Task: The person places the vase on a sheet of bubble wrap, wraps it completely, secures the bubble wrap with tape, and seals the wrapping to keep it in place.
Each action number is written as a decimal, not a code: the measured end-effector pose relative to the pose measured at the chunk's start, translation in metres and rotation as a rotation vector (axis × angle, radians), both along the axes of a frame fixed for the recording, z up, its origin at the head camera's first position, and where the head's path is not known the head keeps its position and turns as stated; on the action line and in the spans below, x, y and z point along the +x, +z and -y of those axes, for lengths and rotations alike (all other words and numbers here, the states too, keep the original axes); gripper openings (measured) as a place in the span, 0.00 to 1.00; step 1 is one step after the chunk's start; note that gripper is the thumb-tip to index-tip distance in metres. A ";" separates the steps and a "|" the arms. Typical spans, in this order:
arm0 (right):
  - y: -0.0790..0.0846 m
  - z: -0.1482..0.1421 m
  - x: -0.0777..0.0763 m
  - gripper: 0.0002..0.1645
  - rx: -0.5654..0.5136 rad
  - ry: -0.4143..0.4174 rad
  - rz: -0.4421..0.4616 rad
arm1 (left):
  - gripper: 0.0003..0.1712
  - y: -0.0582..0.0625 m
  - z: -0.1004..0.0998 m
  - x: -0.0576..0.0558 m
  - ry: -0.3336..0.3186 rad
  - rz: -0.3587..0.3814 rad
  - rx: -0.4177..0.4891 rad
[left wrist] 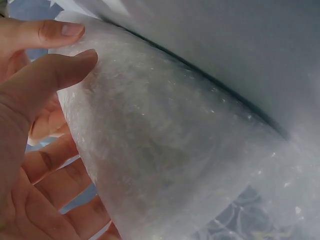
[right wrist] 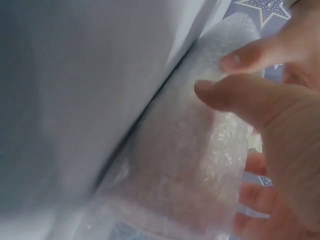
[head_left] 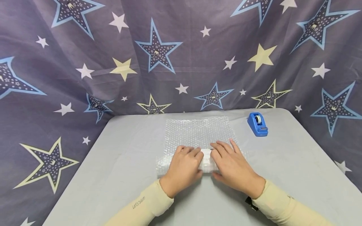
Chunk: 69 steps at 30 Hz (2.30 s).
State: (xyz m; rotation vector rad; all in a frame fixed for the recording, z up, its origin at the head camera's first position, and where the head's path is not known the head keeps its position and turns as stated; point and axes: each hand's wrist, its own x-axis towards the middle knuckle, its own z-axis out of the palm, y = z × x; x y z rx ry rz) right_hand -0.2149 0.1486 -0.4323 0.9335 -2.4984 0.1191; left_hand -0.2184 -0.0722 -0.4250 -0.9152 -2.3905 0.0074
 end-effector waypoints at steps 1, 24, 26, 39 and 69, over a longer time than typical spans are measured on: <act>0.000 0.000 0.000 0.41 -0.003 -0.005 -0.002 | 0.24 0.000 0.000 -0.001 0.003 0.007 0.000; -0.004 0.006 0.002 0.41 -0.013 -0.003 -0.074 | 0.24 0.007 0.001 -0.015 0.017 0.150 0.062; -0.002 0.008 0.001 0.40 -0.001 -0.013 -0.064 | 0.23 0.007 0.001 -0.018 0.019 0.161 0.069; 0.001 0.009 -0.008 0.38 0.002 -0.034 -0.009 | 0.21 0.006 0.002 -0.026 -0.002 0.239 0.133; -0.011 0.008 -0.021 0.42 -0.116 0.015 0.075 | 0.29 0.008 -0.003 -0.015 0.040 0.021 0.008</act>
